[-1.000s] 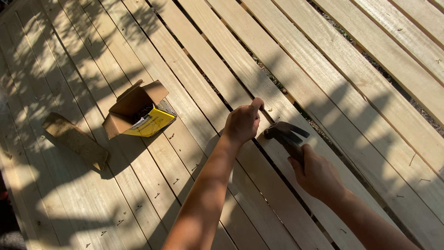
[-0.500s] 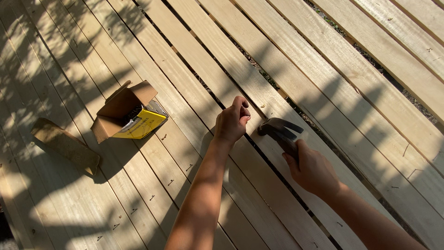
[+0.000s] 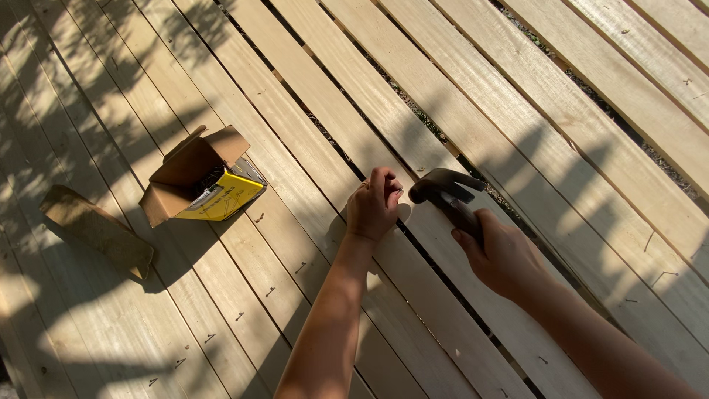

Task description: The person takes nails from a cardboard box and hammers them into a slatted wooden structure outdoors, working along the planks. They hold the hammer in one hand, position each nail on the wood with the other, and reach back into the box for more nails as they move along the structure.

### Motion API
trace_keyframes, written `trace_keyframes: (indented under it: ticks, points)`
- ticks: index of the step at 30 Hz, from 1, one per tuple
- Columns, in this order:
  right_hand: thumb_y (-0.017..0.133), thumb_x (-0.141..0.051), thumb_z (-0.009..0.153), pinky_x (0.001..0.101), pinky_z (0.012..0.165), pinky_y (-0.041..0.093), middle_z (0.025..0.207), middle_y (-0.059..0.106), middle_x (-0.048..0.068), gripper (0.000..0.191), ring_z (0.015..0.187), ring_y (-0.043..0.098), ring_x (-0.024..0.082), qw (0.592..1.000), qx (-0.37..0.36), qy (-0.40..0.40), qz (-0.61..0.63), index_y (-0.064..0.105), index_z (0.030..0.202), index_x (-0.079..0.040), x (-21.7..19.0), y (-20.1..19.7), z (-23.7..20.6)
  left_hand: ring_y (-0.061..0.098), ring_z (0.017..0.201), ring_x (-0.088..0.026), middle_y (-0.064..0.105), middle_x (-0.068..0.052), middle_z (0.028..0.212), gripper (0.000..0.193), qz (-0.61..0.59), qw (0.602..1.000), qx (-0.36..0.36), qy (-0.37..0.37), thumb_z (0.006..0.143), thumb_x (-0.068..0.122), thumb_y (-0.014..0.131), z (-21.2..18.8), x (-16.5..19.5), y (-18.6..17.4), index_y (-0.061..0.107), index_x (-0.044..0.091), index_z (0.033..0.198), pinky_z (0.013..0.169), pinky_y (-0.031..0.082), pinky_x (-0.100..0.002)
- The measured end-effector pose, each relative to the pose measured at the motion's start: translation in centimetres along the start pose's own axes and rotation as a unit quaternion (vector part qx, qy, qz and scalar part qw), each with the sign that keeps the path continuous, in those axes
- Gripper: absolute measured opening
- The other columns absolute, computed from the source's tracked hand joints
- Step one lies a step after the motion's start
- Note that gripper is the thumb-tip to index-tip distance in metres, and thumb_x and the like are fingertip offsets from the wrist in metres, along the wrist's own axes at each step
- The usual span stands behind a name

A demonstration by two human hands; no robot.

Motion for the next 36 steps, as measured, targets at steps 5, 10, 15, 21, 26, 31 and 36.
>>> trace_keyframes:
  ticks: [5,10,15,21,26,31,36]
  points:
    - [0.056,-0.039,0.101,0.0408,0.046,0.051,0.061,0.067,0.01,0.034,0.046,0.064,0.025,0.997,0.049,-0.049,-0.039,0.055,0.104,-0.005,-1.8,0.3,-0.1,0.075,0.089,-0.025,0.076,0.001,0.088,0.037,-0.01,0.999,0.033,0.005,0.089,0.014,0.073,-0.5,-1.0,0.6,0.048,0.013,0.116,0.079,0.059,-0.039]
    - [0.059,-0.034,0.1,0.0411,0.043,0.051,0.065,0.068,0.01,0.028,0.044,0.065,0.024,0.997,0.043,-0.044,-0.054,0.055,0.106,-0.006,-2.5,1.1,0.6,0.076,0.087,-0.027,0.076,-0.001,0.086,0.035,-0.026,0.998,0.049,-0.003,0.091,0.014,0.077,-0.4,-1.0,0.5,0.05,0.014,0.113,0.076,0.059,-0.038]
    - [0.06,-0.032,0.101,0.0397,0.043,0.051,0.061,0.066,0.01,0.03,0.043,0.064,0.024,0.99,0.106,-0.093,-0.028,0.053,0.105,-0.004,-1.1,0.1,-0.1,0.074,0.097,-0.025,0.074,-0.007,0.1,0.044,-0.101,0.994,0.008,-0.043,0.083,0.012,0.077,0.8,-0.6,-0.6,0.049,0.012,0.117,0.084,0.06,-0.039]
    - [0.065,-0.024,0.098,0.0396,0.044,0.048,0.063,0.067,0.014,0.026,0.046,0.063,0.025,0.986,0.109,-0.13,-0.012,0.053,0.109,-0.003,-2.0,1.4,1.0,0.061,0.132,-0.027,0.07,-0.001,0.137,0.058,0.112,0.991,-0.047,-0.062,0.084,0.0,0.06,0.8,-0.6,-3.3,0.039,0.015,0.136,0.121,0.027,-0.059]
    - [0.057,-0.024,0.1,0.0379,0.042,0.051,0.072,0.068,0.014,0.026,0.046,0.066,0.023,0.977,0.121,-0.166,0.06,0.054,0.113,-0.002,-3.8,-0.7,1.1,0.059,0.129,-0.022,0.063,0.006,0.144,0.067,0.177,0.965,-0.148,-0.124,0.086,-0.009,0.044,1.2,-0.9,-2.5,0.03,0.016,0.147,0.129,0.01,-0.059]
    - [0.062,-0.036,0.1,0.0441,0.048,0.05,0.064,0.068,0.015,0.03,0.049,0.066,0.029,0.996,0.004,-0.013,-0.088,0.056,0.109,-0.008,-3.2,0.6,1.7,0.052,0.137,-0.017,0.063,0.008,0.141,0.06,0.156,0.974,-0.113,-0.123,0.092,0.006,0.054,1.6,-0.2,-3.5,0.032,0.018,0.146,0.126,0.01,-0.06]
    - [0.056,-0.031,0.098,0.0443,0.045,0.051,0.064,0.067,0.014,0.036,0.046,0.065,0.029,0.978,0.127,-0.163,0.025,0.053,0.12,-0.002,-3.4,-0.4,1.8,0.049,0.142,-0.014,0.062,0.012,0.143,0.073,0.155,0.966,-0.139,-0.153,0.084,-0.014,0.043,1.5,-0.2,-3.1,0.031,0.021,0.146,0.126,0.007,-0.059]
Point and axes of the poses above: each hand's wrist, its own z-axis towards the middle knuckle, its own y-axis out of the palm, x = y × z, the point moved 5 cm from there along z, towards the middle knuckle
